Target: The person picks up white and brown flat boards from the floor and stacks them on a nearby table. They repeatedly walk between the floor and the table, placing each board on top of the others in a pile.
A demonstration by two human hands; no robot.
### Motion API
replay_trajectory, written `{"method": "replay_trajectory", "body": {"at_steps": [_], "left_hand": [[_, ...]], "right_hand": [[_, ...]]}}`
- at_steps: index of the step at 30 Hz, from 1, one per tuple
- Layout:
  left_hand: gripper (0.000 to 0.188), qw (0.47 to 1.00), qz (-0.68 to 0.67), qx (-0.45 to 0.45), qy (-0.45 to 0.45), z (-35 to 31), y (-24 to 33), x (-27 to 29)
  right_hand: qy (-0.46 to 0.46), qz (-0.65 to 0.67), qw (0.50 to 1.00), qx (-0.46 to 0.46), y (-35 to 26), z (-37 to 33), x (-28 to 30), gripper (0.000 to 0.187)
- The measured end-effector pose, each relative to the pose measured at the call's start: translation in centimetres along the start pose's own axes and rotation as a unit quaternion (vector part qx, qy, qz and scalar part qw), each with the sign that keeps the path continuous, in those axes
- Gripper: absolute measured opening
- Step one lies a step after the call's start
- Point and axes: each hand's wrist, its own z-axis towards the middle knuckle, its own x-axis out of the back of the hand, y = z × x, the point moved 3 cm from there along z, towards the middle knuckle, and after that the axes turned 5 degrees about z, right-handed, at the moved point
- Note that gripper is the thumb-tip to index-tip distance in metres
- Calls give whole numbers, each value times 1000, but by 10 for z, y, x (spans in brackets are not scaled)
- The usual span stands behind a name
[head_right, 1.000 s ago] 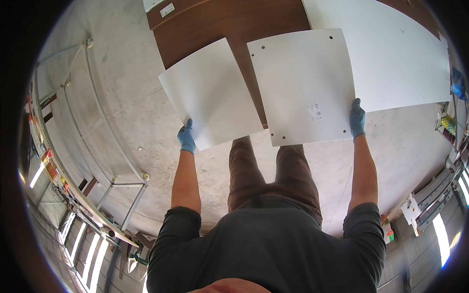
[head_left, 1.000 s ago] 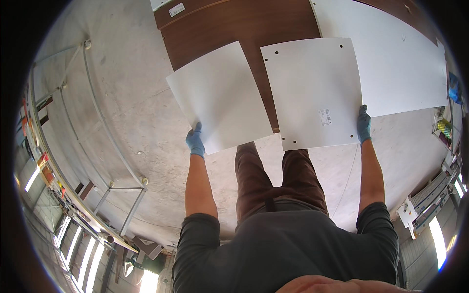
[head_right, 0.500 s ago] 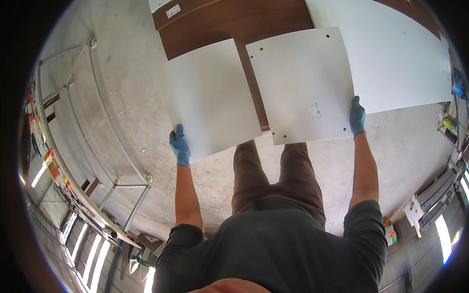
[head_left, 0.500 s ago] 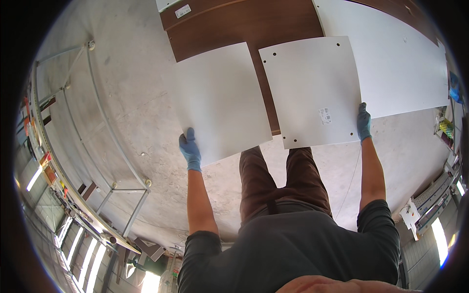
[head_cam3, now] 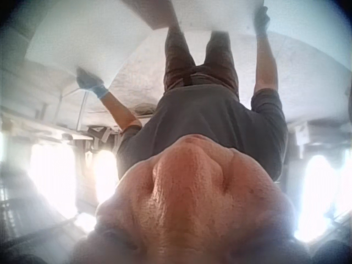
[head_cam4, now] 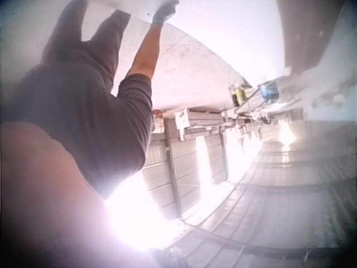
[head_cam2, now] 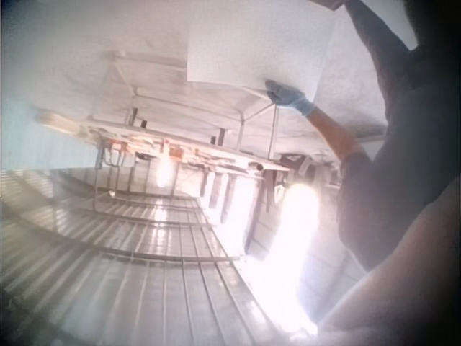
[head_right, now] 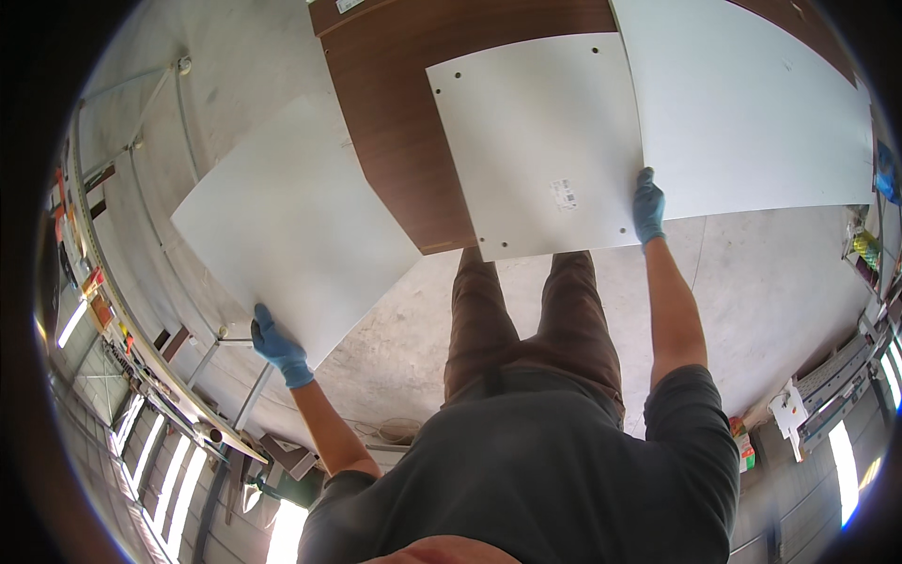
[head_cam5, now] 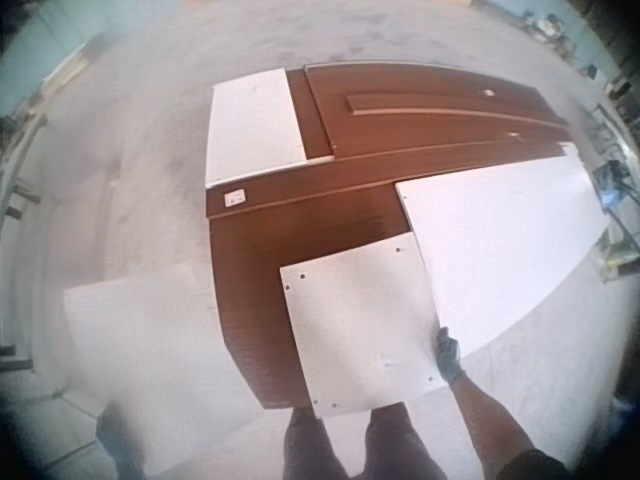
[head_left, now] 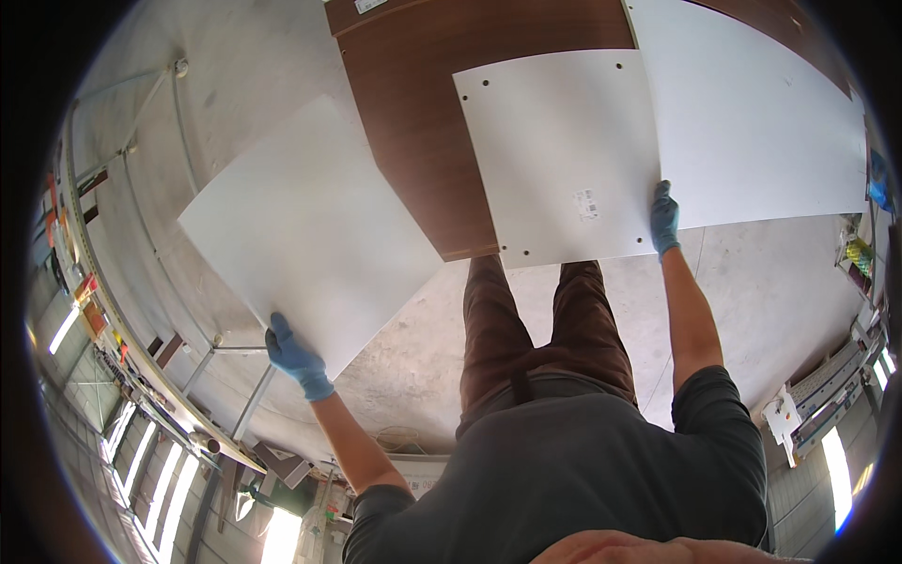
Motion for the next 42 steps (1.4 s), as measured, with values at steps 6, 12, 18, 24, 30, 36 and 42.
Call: {"method": "replay_trajectory", "body": {"at_steps": [6, 12, 18, 24, 30, 36, 42], "left_hand": [[44, 998, -26, 1, 53, 6, 11, 45], [50, 998, -42, 2, 45, -1, 27, 50], [48, 999, -42, 16, 24, 8, 25, 39], [43, 999, -34, 35, 12, 11, 25, 20], [37, 999, -37, 34, 8, 5, 33, -1], [36, 998, -32, -2, -48, -15, 49, -29], [34, 990, -38, 29, -132, -47, 62, -84]], "right_hand": [[-35, -200, 976, -79, -16, -47, -112, 66], [-47, -182, 980, -63, -46, -99, -172, 76], [-36, -252, 965, -57, -54, -122, -206, 79], [-83, -330, 936, -85, -61, -131, -220, 74], [-127, -416, 896, -95, -78, -127, -228, 70], [-214, -469, 849, -115, -111, -120, -223, 61], [-245, -292, 924, -40, -141, -127, -186, 56]]}}
